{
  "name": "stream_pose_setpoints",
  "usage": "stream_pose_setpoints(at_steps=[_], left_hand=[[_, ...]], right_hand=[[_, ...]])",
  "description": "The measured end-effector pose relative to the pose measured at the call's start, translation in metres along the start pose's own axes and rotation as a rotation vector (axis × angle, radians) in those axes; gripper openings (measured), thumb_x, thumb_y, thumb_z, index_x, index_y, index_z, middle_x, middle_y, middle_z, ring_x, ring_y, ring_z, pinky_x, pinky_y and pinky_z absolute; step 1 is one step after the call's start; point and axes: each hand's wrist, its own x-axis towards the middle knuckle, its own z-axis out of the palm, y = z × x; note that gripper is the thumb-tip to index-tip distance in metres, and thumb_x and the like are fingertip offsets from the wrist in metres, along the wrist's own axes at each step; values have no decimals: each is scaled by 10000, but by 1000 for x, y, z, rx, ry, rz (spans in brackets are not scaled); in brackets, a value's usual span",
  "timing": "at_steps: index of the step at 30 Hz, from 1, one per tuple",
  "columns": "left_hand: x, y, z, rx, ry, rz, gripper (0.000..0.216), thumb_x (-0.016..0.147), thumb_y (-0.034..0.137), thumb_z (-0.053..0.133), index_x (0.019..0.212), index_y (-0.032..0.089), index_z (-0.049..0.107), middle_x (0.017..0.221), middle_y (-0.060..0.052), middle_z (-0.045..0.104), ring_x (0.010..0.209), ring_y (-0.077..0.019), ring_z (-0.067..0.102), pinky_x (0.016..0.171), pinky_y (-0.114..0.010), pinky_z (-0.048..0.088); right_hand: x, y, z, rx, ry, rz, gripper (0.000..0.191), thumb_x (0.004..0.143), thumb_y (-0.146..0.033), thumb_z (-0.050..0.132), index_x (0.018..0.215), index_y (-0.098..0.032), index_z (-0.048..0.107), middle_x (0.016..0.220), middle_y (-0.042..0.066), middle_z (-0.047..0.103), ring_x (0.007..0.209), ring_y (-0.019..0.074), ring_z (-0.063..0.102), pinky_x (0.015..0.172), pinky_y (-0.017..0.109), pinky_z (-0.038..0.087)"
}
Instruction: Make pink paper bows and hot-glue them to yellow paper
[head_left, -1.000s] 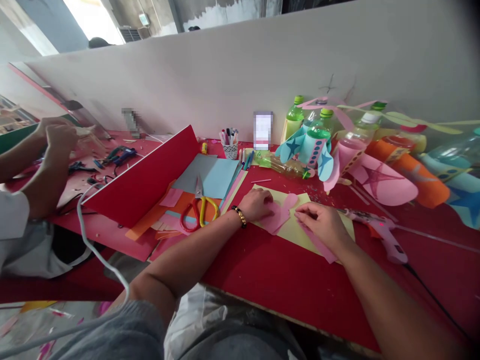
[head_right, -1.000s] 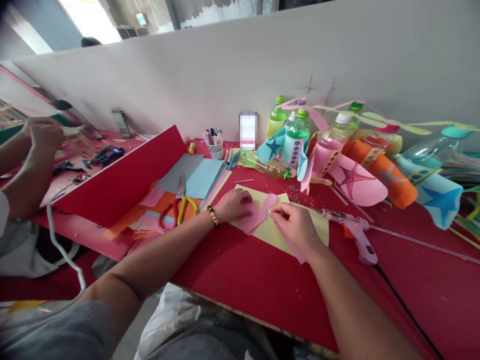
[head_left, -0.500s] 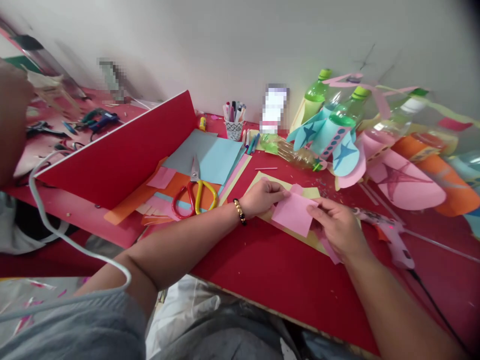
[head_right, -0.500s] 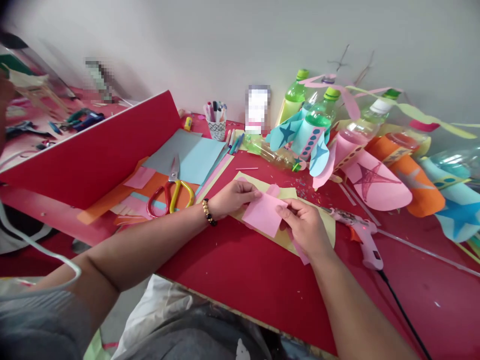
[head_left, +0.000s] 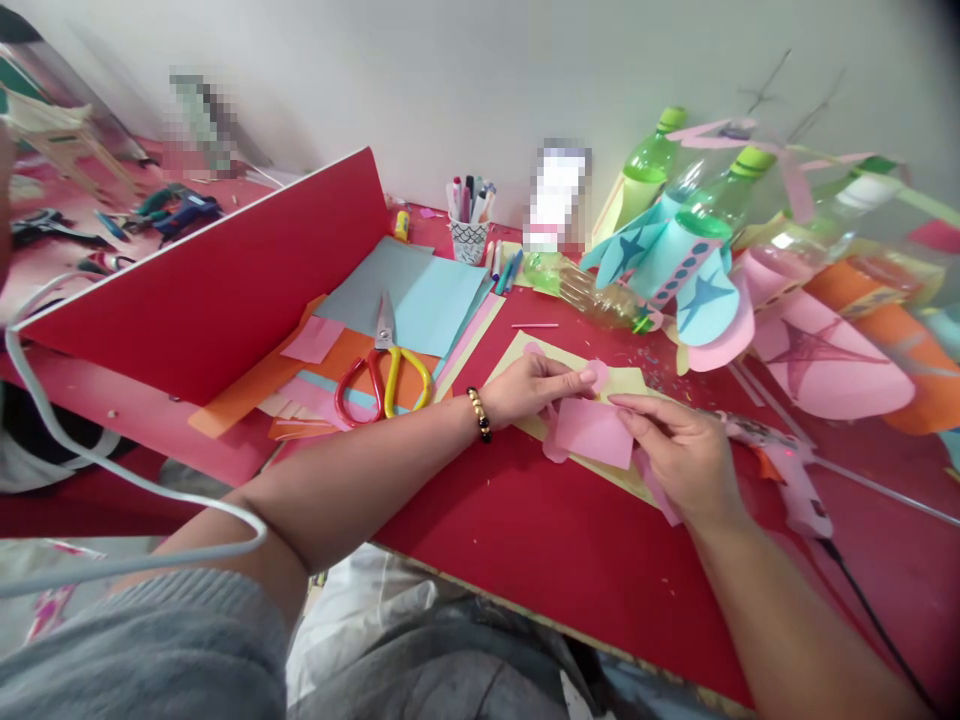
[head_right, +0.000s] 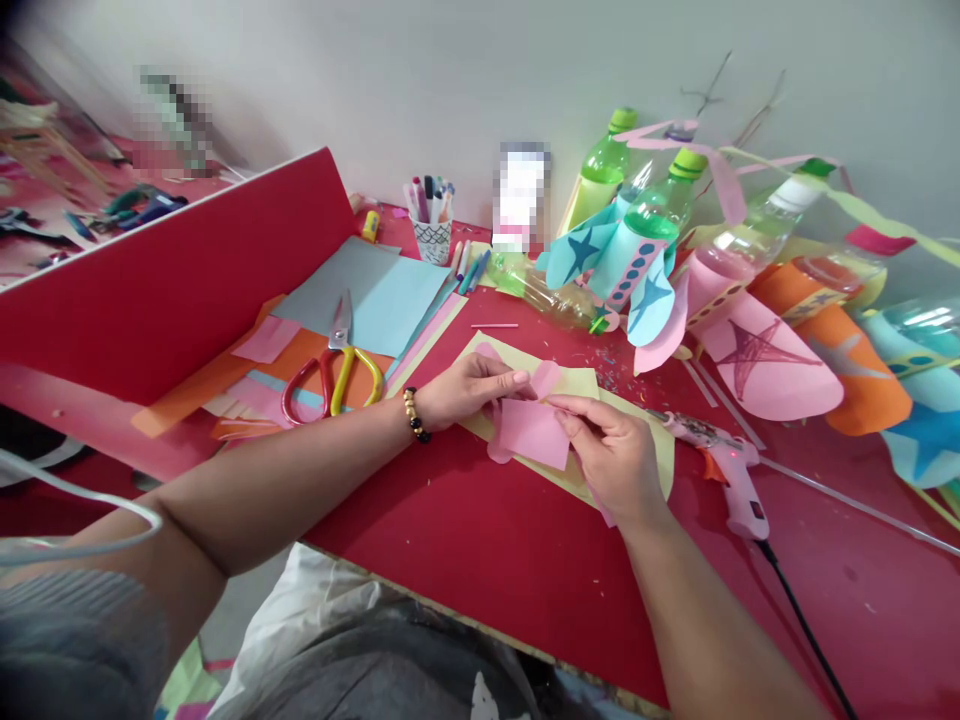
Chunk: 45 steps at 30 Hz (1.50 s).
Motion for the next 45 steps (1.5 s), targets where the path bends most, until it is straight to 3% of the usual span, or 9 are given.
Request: stream_pose_setpoints(at_steps=[3,6,13,20,27,30,35,41,45], left_hand=[[0,-3,0,38,-7,28,469,757,562,624,647,108,654,495,21,499,463,-66,491,457,-179,417],[0,-5,-1,4,2,22,484,750,557,631,565,113,577,489,31,462,465,-60,476,464,-180,416],[1,-3,-1,-127,74,-55,414,741,508,668,838,106,683,615,4,563,491,-60,505,476,-186,455],[2,2,4,-151,128,-101,511,780,574,602,939,97,694,630,-16,576,512,-67,535,463,-171,446],[32,8,28,-231,254,-241,561,782,627,564,912,100,705,659,-45,613,512,-78,527,479,-198,431],[40,5,34,-262,230,-197,512,760,594,616,890,108,707,664,-42,624,539,-95,553,490,-206,433],[38,-3,26,-307,138,-115,456,733,530,678,898,106,713,707,-52,651,570,-100,574,533,-219,456],[34,-5,23,-270,80,-67,420,709,489,718,913,121,729,820,-83,694,681,-123,607,604,-236,480],[34,-5,24,-273,63,-45,363,695,440,743,888,132,740,860,-79,708,736,-129,618,657,-240,495]], right_hand=[[3,0,3,47,51,44,189,809,-316,646,961,-250,738,964,33,743,886,223,680,809,351,537],[12,-4,7,46,66,72,187,808,-306,645,956,-242,738,953,33,745,874,220,682,797,348,538],[24,-6,9,65,83,27,200,809,-301,631,963,-230,736,975,45,739,897,219,674,817,345,523],[21,18,1,218,98,101,190,779,-313,666,938,-244,745,933,30,741,851,211,675,771,328,526],[33,32,-3,393,131,144,185,751,-304,697,920,-245,747,860,20,742,764,188,664,692,304,511],[33,31,-5,393,140,151,180,755,-295,693,920,-247,747,870,20,742,766,185,660,680,296,506],[30,25,-4,357,120,173,178,767,-297,688,928,-251,749,886,23,742,788,183,665,706,296,518],[26,27,1,423,132,156,168,772,-279,696,932,-275,747,953,21,738,887,192,669,834,333,509],[25,30,0,405,121,182,170,782,-280,689,942,-277,745,950,22,738,890,195,670,837,341,508]])
